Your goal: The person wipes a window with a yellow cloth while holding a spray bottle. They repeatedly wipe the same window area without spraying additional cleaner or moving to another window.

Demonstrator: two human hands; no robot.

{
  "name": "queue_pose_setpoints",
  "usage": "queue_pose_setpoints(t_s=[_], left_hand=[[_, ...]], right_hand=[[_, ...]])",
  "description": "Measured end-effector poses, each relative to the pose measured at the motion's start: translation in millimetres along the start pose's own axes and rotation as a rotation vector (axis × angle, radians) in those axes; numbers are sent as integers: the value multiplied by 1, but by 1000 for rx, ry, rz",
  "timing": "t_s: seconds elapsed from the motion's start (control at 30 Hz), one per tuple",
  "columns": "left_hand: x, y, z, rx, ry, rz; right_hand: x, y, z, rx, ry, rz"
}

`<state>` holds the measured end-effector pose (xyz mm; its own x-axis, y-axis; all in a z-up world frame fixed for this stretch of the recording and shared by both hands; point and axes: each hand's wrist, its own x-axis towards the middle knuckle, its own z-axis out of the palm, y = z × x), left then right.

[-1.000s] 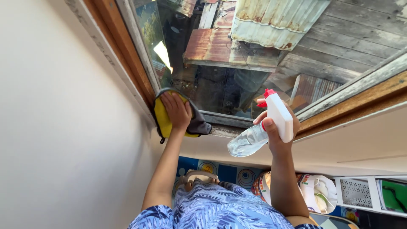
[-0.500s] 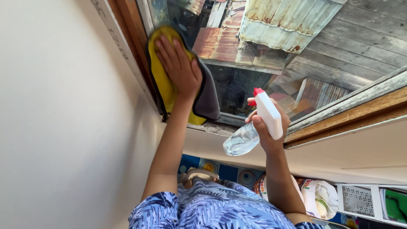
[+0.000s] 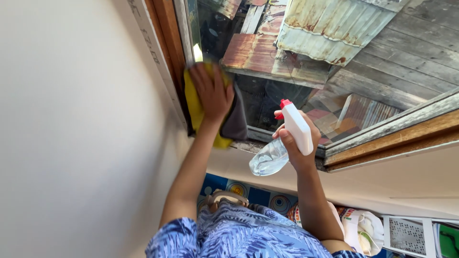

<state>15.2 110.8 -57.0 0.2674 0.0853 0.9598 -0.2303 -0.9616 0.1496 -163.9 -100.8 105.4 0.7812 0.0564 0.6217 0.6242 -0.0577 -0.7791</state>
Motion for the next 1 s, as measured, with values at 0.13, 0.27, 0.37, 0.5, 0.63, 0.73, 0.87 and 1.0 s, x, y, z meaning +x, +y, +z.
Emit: queue_pose_setpoints(t_s=[0.13,0.27,0.37,0.5,0.63,0.73,0.87,1.0], left_hand=[[120,29,-26,31,150,60],[122,42,-23,108,167,12],[47,46,-9,83,71,35],[-86,45,6,37,-121,170],[-100,43,15,-54,-162,197],[-34,62,3,-101,-91,231],[51,105,-18,-95,-37,226],[61,122,-22,-143,-132,240]], right_hand=[[-1,5,-7,-13,15,-18],[-7,21,-15,-54,80,-73],[-13,35,-17,-108,141,-132],[-18,63,-21,-196,240,-274],[-23,81,-25,-192,291,-295],[-25,85,-28,-238,331,-311],[-33,69,-28,-252,363,-238],[-41,61,-37,-268,376,-157]])
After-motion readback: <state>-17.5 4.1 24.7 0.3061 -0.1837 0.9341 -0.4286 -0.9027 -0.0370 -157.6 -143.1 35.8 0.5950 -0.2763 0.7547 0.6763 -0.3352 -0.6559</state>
